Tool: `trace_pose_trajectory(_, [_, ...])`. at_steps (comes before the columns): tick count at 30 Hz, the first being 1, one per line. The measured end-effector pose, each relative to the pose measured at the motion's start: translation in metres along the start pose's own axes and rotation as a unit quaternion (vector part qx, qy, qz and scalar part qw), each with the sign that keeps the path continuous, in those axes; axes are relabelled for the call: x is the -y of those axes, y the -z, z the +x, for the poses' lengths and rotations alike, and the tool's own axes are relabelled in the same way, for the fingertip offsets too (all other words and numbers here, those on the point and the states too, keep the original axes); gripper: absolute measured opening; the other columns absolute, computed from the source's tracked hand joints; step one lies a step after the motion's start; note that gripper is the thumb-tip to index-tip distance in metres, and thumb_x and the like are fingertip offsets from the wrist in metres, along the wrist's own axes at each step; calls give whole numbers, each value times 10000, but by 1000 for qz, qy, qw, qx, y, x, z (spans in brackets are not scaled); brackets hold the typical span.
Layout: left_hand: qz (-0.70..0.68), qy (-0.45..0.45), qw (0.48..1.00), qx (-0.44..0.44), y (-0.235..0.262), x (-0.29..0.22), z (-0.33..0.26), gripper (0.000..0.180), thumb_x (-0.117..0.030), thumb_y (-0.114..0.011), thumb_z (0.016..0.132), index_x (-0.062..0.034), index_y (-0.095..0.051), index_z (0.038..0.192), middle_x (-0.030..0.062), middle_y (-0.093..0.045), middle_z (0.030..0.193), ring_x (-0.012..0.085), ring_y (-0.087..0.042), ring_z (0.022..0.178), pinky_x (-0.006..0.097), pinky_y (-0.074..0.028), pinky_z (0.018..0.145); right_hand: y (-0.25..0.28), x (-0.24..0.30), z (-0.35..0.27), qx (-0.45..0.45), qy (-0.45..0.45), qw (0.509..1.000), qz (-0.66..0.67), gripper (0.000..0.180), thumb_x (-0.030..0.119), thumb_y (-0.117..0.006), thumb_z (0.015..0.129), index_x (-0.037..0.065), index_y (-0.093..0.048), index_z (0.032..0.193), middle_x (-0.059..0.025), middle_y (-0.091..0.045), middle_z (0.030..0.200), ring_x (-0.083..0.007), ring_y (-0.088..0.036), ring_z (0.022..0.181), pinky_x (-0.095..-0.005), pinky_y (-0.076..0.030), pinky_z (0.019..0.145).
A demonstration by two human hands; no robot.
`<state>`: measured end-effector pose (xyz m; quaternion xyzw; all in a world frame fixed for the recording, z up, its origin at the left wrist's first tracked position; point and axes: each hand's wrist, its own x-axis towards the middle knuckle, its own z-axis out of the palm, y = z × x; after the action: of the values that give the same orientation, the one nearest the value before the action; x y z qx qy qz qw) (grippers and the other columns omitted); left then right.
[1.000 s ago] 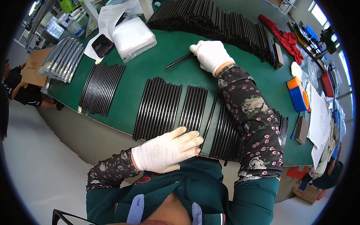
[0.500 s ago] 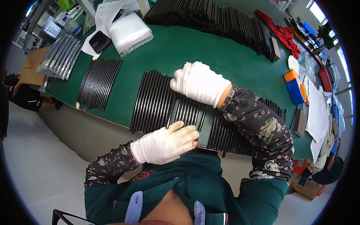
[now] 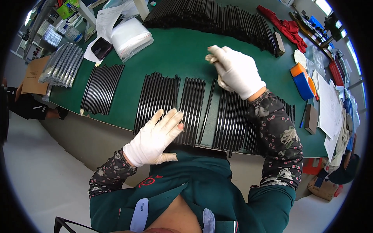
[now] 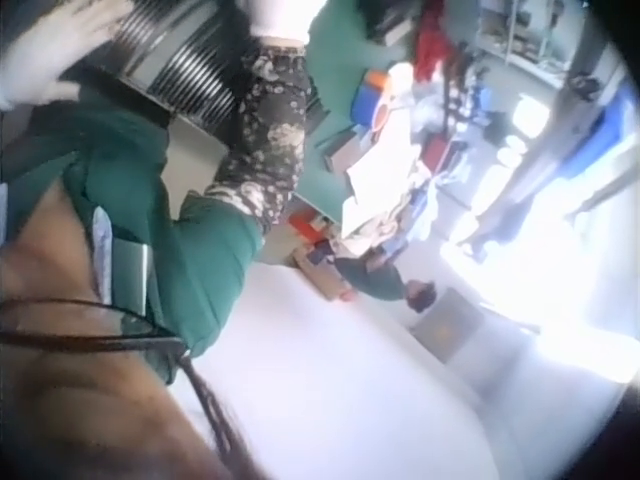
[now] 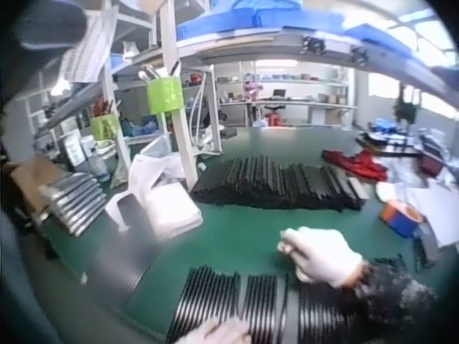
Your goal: Cleaning and inspecting long black rods at a workbench.
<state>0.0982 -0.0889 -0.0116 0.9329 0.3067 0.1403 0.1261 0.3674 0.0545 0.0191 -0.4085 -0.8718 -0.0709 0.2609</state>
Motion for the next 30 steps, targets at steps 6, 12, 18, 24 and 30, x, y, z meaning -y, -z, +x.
trace_pose_trajectory(6, [-12,-40,999,30,2,3,7,843,-408,-800,646,-3,-465,1306,198,-404,1444,375,-378,1358,546,-280,1107,-25,-29,-26,52,-173,983,-21,248,163,-617,870,112,-620,1112,-63,-632,967,-276,-652,871,-351,-526,761])
trace_pose_trajectory(12, [8,9,1000,17,7,3,-7,892,-389,-828,601,17,-458,1304,220,-409,1429,412,-385,1342,563,-283,1096,-27,-27,-28,40,-150,987,-39,232,160,-618,869,110,-620,1095,-63,-628,961,-277,-652,856,-349,-529,758])
trace_pose_trajectory(18, [5,29,999,26,7,-2,-3,917,-408,-838,584,-19,-445,1315,223,-399,1423,429,-363,1344,588,-277,1079,-30,-29,-30,13,-149,988,-28,195,184,-610,883,128,-622,1070,-62,-625,931,-273,-651,829,-356,-529,739])
trace_pose_trajectory(24, [-3,-30,999,37,0,-12,16,810,-428,-812,626,-99,-486,1291,167,-421,1416,364,-405,1322,578,-311,1047,-31,-28,-29,7,-148,989,-24,197,180,-614,880,124,-624,1068,-60,-627,937,-271,-652,838,-351,-529,746])
trace_pose_trajectory(30, [8,-19,999,47,5,-9,13,793,-430,-809,628,-76,-510,1270,183,-435,1401,357,-413,1319,543,-322,1060,-30,-27,-30,17,-162,986,-21,236,154,-615,871,106,-622,1102,-72,-628,959,-288,-649,863,-356,-525,757])
